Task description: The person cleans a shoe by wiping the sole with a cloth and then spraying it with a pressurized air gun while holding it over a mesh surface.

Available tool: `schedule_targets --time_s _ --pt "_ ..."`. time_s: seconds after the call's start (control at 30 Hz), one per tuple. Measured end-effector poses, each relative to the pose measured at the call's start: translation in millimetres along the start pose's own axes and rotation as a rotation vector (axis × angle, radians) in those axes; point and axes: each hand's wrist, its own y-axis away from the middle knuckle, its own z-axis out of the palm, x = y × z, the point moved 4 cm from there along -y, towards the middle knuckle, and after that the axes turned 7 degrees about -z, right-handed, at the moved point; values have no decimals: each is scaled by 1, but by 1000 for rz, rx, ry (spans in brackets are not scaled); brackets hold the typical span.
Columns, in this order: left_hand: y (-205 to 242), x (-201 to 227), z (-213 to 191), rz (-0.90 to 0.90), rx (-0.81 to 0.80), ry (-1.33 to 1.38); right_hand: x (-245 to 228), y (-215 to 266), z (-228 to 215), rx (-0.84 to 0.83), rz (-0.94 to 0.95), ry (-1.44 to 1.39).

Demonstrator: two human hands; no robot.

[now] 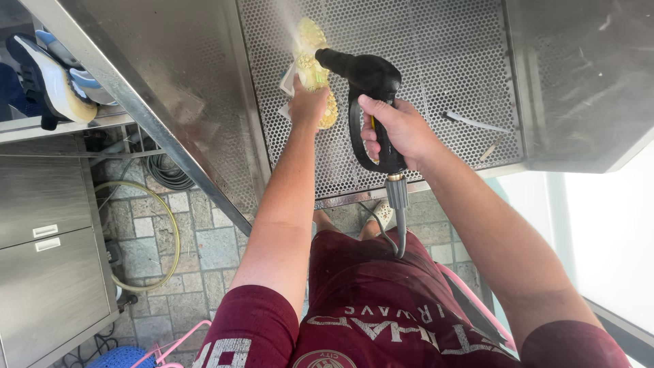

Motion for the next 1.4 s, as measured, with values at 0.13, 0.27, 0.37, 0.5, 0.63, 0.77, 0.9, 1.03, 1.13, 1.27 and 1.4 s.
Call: schedule_targets --time_s 0.13,0.27,0.37,0.5,0.63,0.77,0.9,1.03,1.13,1.27,1.4 --pt "-16 -4 9 80 58 -34 -3 -1 2 -7 -8 25" --pt "-25 -8 15 92 93 -72 -3 -2 4 -6 -7 12" --pt "-26 -9 17 58 64 -46 -1 -3 2 6 17 -5" --pt "-37 -14 22 136 91 -61 0 -6 -10 -47 -77 -46" --pt "-12 -17 8 393 153 -47 5 9 -53 8 -180 14" --pt "76 -32 -24 481 104 68 32 25 -111 149 -228 85" --pt "161 -31 -62 624 79 132 72 38 -165 274 -221 144" --pt "217 -34 -91 767 -17 244 108 51 -197 312 -214 265" --pt "246 -35 -106 884 -36 324 128 55 -208 347 -173 218" --pt "271 -39 -119 963 -40 356 146 54 -216 334 -167 124" --pt "282 -41 -124 976 -76 378 156 52 -221 372 -122 133"
